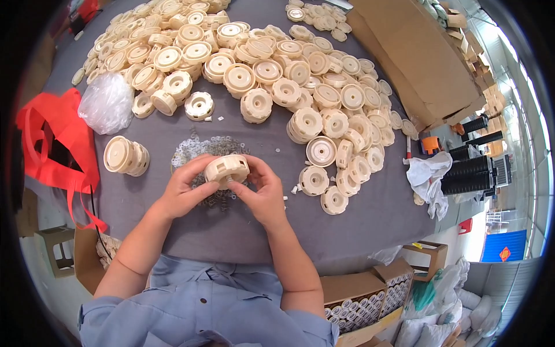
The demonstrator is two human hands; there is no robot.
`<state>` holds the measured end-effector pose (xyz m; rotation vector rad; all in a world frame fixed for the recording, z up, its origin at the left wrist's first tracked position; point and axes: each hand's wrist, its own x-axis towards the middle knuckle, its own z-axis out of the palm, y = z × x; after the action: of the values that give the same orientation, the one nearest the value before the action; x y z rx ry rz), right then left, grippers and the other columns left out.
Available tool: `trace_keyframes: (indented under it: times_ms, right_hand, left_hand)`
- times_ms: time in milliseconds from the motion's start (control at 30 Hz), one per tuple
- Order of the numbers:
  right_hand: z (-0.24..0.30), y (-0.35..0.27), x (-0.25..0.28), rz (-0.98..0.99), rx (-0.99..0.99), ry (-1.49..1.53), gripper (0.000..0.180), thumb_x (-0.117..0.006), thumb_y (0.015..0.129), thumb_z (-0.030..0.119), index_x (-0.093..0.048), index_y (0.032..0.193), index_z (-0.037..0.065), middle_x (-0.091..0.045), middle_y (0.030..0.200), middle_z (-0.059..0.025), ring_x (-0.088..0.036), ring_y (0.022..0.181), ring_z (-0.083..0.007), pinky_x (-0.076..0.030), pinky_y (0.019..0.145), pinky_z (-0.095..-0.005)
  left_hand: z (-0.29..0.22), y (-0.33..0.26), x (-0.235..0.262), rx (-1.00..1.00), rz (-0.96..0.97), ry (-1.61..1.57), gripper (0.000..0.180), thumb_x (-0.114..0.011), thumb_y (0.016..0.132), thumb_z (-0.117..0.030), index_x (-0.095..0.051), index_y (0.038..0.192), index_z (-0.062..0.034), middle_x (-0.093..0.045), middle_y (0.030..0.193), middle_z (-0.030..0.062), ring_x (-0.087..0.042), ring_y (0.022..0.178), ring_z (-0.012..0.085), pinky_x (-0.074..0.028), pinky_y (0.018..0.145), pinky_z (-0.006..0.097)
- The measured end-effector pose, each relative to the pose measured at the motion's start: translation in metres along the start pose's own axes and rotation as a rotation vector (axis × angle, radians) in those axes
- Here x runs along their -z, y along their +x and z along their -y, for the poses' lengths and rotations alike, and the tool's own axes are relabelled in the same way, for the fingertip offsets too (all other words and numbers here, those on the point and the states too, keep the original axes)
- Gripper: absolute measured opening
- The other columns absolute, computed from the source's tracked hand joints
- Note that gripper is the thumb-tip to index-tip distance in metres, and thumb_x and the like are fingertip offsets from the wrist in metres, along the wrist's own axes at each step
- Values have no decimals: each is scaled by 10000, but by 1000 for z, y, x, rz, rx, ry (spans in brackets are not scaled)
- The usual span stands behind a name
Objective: The person assembles small plastic and metal components by hand at a workstation, combining circular plastic parts, small white pins, and metal spring connectors.
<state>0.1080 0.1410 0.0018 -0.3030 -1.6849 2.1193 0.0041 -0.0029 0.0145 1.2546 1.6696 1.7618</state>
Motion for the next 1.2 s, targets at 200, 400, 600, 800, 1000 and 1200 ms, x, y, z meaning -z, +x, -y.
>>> trace_keyframes:
  times_ms: [200,400,600,800,1000,1200]
  right_hand:
    - [-2,0,3,16,-78,-16,366,-673,714,8,-516,1044,-9,-582,961,-47,-553,900,-118,-441,806,-253]
    - [-7,1,3,45,-41,37,264,-662,709,-13,-530,935,19,-565,899,-24,-536,836,-88,-434,755,-231]
    - [-5,1,8,104,412,-75,240,-653,725,16,-528,930,20,-544,936,-66,-518,860,-114,-426,751,-241]
    - [11,6,45,-350,432,382,311,-574,806,29,-478,1102,27,-541,1074,-95,-527,1004,-201,-426,875,-346]
    - [19,10,72,-311,494,582,351,-501,877,134,-435,1217,75,-496,1202,-66,-477,1103,-226,-384,961,-436]
    - [20,11,80,-525,454,658,343,-524,861,99,-435,1192,97,-506,1153,-60,-503,1046,-206,-438,874,-414]
  left_hand:
    - [-4,3,-4,-84,26,79,382,-588,771,-80,-520,1140,-7,-532,1054,118,-521,967,226,-404,850,315]
    - [-8,-1,-5,-85,72,33,421,-589,764,-80,-513,1176,-41,-465,1081,104,-486,973,211,-400,834,305]
    - [-13,-1,2,-131,31,114,435,-581,775,-96,-496,1199,-48,-441,1115,102,-491,964,198,-404,829,296]
    - [3,6,24,-56,-487,-15,248,-520,809,-16,-558,1054,-12,-529,977,79,-546,762,120,-437,710,232]
    - [5,4,16,-158,-498,193,173,-525,789,30,-602,942,7,-561,899,75,-547,727,112,-438,657,226]
    - [1,-8,-1,-280,-368,387,199,-556,743,62,-607,928,8,-569,893,98,-555,724,152,-446,650,242]
